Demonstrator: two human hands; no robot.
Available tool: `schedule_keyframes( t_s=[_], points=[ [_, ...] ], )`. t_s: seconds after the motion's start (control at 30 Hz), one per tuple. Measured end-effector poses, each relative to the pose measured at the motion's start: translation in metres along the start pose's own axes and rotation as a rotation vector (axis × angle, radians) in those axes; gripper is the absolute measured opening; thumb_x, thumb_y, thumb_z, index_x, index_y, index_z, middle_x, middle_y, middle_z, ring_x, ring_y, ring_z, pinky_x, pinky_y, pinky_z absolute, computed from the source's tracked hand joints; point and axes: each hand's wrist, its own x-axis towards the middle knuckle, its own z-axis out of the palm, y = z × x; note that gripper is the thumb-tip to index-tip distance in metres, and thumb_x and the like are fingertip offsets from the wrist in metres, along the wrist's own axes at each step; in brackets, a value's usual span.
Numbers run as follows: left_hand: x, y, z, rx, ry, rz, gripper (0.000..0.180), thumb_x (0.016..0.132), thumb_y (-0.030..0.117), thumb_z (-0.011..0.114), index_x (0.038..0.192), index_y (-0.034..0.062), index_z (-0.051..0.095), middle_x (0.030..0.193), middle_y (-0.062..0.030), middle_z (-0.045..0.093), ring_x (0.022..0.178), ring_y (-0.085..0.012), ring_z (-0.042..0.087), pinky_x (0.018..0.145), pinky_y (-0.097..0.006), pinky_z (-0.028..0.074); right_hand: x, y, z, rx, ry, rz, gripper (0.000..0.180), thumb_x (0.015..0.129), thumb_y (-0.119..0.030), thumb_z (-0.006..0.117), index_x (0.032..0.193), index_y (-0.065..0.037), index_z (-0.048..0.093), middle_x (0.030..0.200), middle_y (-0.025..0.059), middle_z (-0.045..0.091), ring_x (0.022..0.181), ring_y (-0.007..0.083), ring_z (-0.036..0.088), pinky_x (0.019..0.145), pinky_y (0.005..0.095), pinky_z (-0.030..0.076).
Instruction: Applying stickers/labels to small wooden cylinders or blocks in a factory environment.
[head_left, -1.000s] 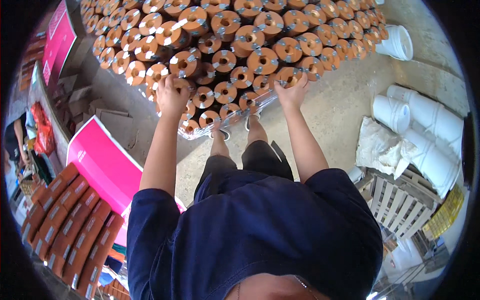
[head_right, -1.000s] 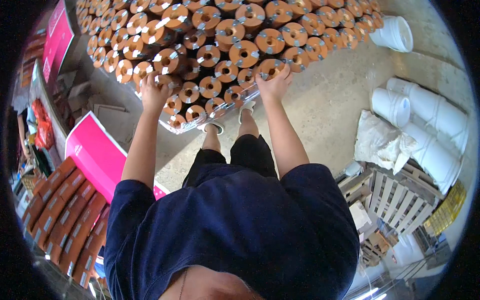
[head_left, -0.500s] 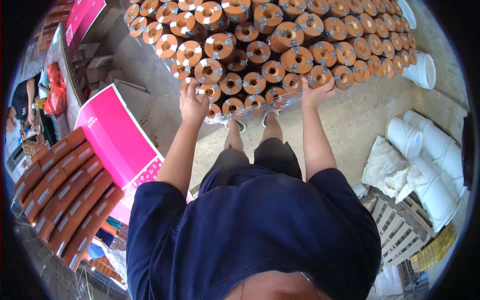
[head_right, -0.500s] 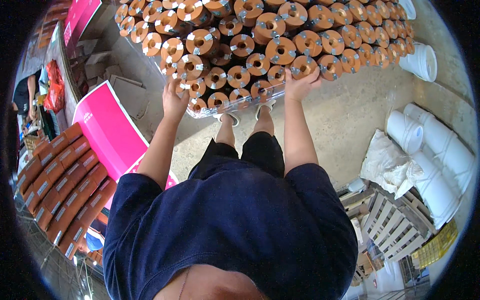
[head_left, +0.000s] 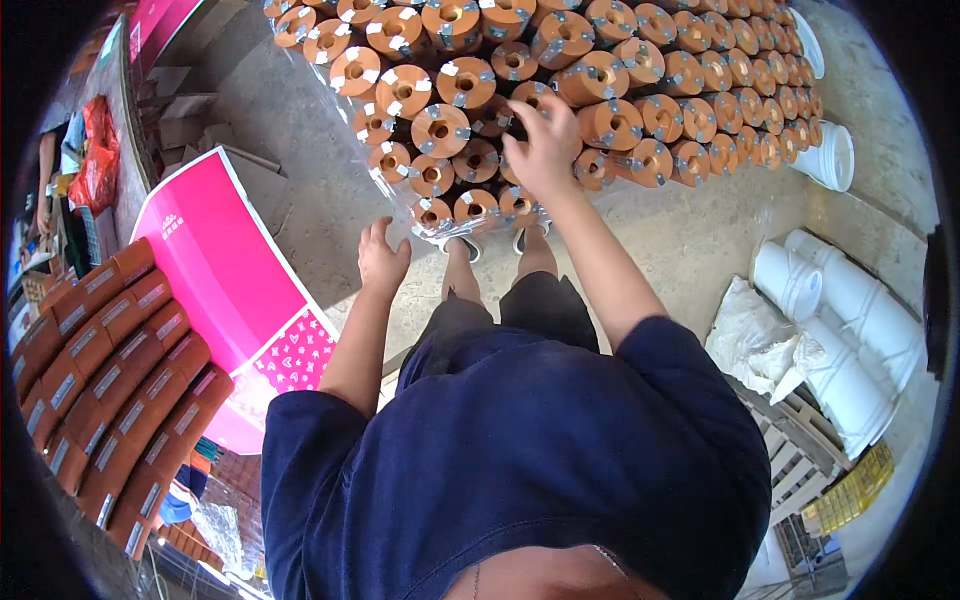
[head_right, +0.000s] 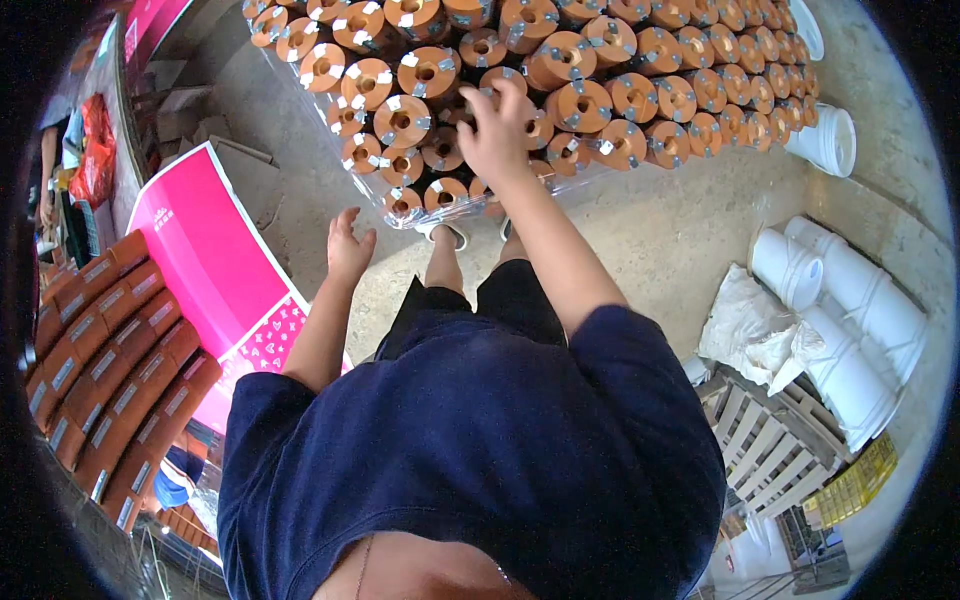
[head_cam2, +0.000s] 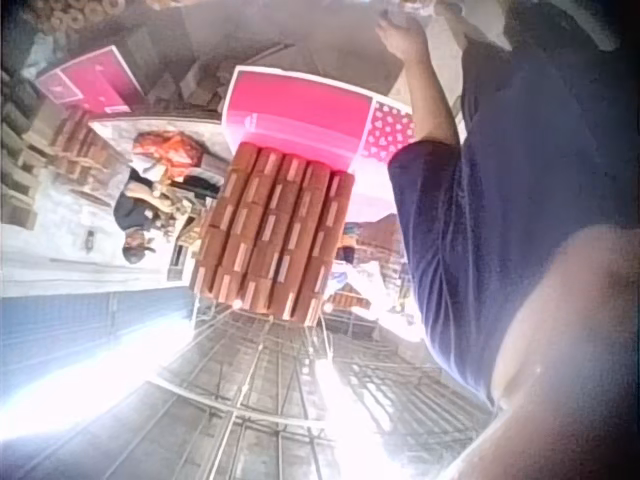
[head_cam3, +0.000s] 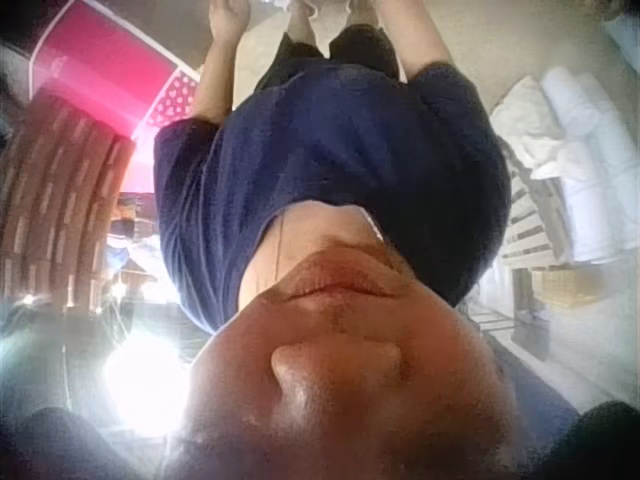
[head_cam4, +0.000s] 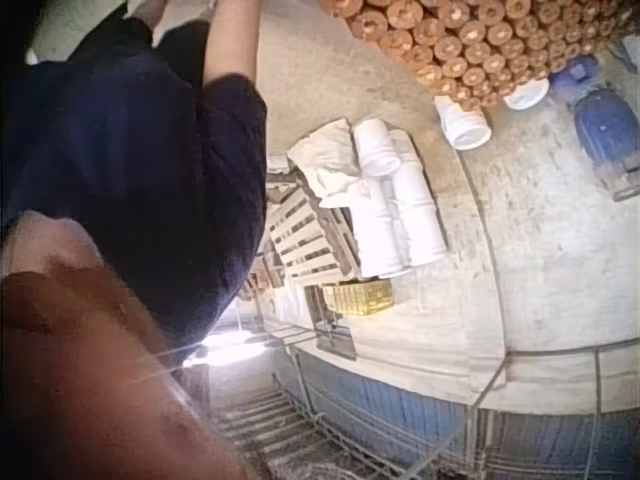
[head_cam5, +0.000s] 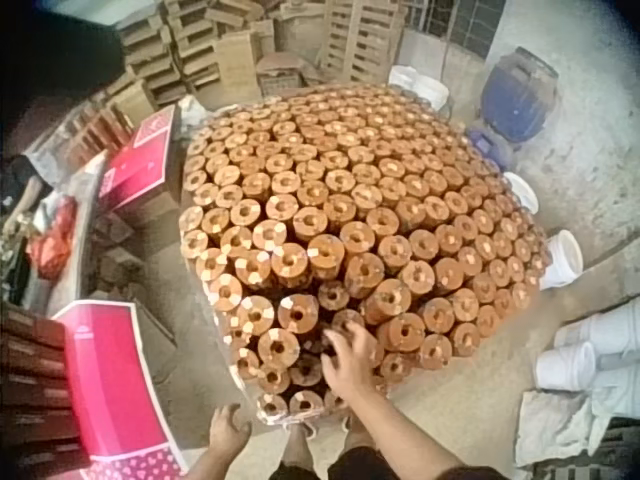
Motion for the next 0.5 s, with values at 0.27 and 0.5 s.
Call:
schedule_keyframes(
  t_s=[0.27,0.5],
  points=[
    [-0.015,-0.031,-0.004,-0.059,0.032,0.04,0.045,0.067,0.017,0.062,0.109,0.0085,0.047,0.106,-0.016,0.05,0.101,-0.0326,0.047,0.086,-0.039,0.039,0.044,0.017,0.076,-0.277,-0.355,0.097,0.021,0.079,-0.012,0.046,0.098,-0.015,0.054,0.111,0.0177,0.04,0.102,0.0358,0.043,0.078,0.0456,0.041],
    [-0.004,-0.026,-0.007,-0.094,-0.013,0.014,0.045,0.067,0.015,0.062,0.109,0.0064,0.048,0.106,-0.0161,0.05,0.099,-0.0312,0.049,0.084,-0.038,0.041,-0.029,0.016,-0.005,-0.188,0.128,0.171,0.043,0.058,-0.018,0.073,0.097,-0.012,0.057,0.093,0.0144,0.045,0.087,0.0335,0.045,0.071,0.0407,0.039]
  ],
)
